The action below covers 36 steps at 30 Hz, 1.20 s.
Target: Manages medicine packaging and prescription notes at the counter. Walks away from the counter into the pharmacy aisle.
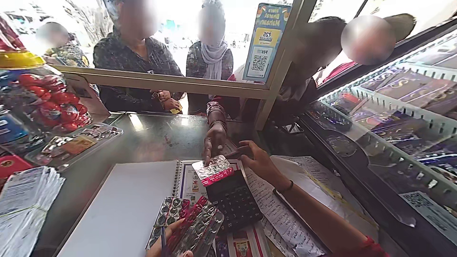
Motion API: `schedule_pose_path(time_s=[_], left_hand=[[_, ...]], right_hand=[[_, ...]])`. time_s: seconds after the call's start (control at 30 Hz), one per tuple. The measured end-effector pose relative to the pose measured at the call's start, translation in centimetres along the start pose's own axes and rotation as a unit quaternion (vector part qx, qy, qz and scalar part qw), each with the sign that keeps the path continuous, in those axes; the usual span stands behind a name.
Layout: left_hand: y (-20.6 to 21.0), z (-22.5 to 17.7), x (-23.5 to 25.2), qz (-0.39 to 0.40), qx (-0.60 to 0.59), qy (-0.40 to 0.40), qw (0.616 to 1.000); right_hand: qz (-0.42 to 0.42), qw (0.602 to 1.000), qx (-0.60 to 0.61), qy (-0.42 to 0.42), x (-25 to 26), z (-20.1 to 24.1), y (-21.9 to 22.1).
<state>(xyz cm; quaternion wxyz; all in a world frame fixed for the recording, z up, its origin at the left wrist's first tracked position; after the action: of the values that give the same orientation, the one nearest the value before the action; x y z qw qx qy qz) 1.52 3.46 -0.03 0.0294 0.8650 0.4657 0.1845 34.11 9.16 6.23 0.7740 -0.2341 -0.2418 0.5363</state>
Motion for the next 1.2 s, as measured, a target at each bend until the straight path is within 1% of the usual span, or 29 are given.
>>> schedule_pose_path(time_s=[0.1, 0.2, 0.3, 0.43, 0.63, 0.7, 0.77, 0.87, 0.97, 1.07, 1.13, 1.2], left_hand=[[0.1, -0.1, -0.1, -0.009, 0.012, -0.006, 1.000], [0.2, -0.1, -0.1, -0.022, 0.017, -0.001, 1.000], [0.1, -0.1, -0.2, -0.027, 0.020, 0.012, 0.999], [0.1, -0.2, -0.3, -0.049, 0.005, 0.007, 0.999], [-0.4, 0.5, -0.5, -0.087, -0.001, -0.007, 0.996], [-0.4, 0.8, -0.6, -0.100, -0.013, -0.022, 0.995], [-0.3, 0.8, -0.6, -0.097, -0.027, -0.033, 0.994], [-0.1, 0.9, -0.7, -0.074, -0.067, -0.034, 0.994], [0.1, 0.7, -0.8, -0.073, -0.080, -0.049, 0.993], [0.1, 0.7, -0.8, -0.069, -0.087, -0.038, 0.993], [0.2, 0.7, -0.7, -0.046, -0.121, -0.018, 0.991], [0.5, 0.6, -0.6, -0.035, -0.131, -0.008, 0.991]], right_hand=[[0.038, 0.990, 0.120, 0.056, -0.3, 0.0, 0.3], [0.100, 0.974, 0.178, 0.102, -1.0, 0.7, 1.1], [0.168, 0.961, 0.194, 0.100, -2.2, 1.8, 2.3], [0.226, 0.945, 0.206, 0.113, -3.9, 3.0, 3.4], [0.252, 0.939, 0.213, 0.097, -6.3, 3.4, 3.6], [0.262, 0.939, 0.212, 0.072, -7.4, 3.9, 3.2], [0.252, 0.938, 0.231, 0.050, -8.6, 4.3, 2.5], [0.177, 0.946, 0.273, 0.008, -10.6, 4.0, 1.1], [0.101, 0.942, 0.319, -0.027, -12.9, 3.8, 0.2], [0.077, 0.932, 0.353, -0.021, -15.7, 4.0, 0.4], [0.078, 0.925, 0.372, -0.018, -17.3, 4.2, 1.4], [0.063, 0.909, 0.412, -0.011, -18.6, 4.0, 2.8]])
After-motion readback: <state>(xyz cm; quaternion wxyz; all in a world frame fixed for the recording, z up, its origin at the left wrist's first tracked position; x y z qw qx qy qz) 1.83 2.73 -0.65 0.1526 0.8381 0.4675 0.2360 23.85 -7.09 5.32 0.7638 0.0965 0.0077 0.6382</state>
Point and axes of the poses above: each hand's wrist, its own x-axis towards the middle knuckle, its own y-axis out of the palm, z = x × y, the point moved 5 cm from there along x, towards the middle knuckle, and after that the axes turned 6 degrees about y, right-handed, at the moved point
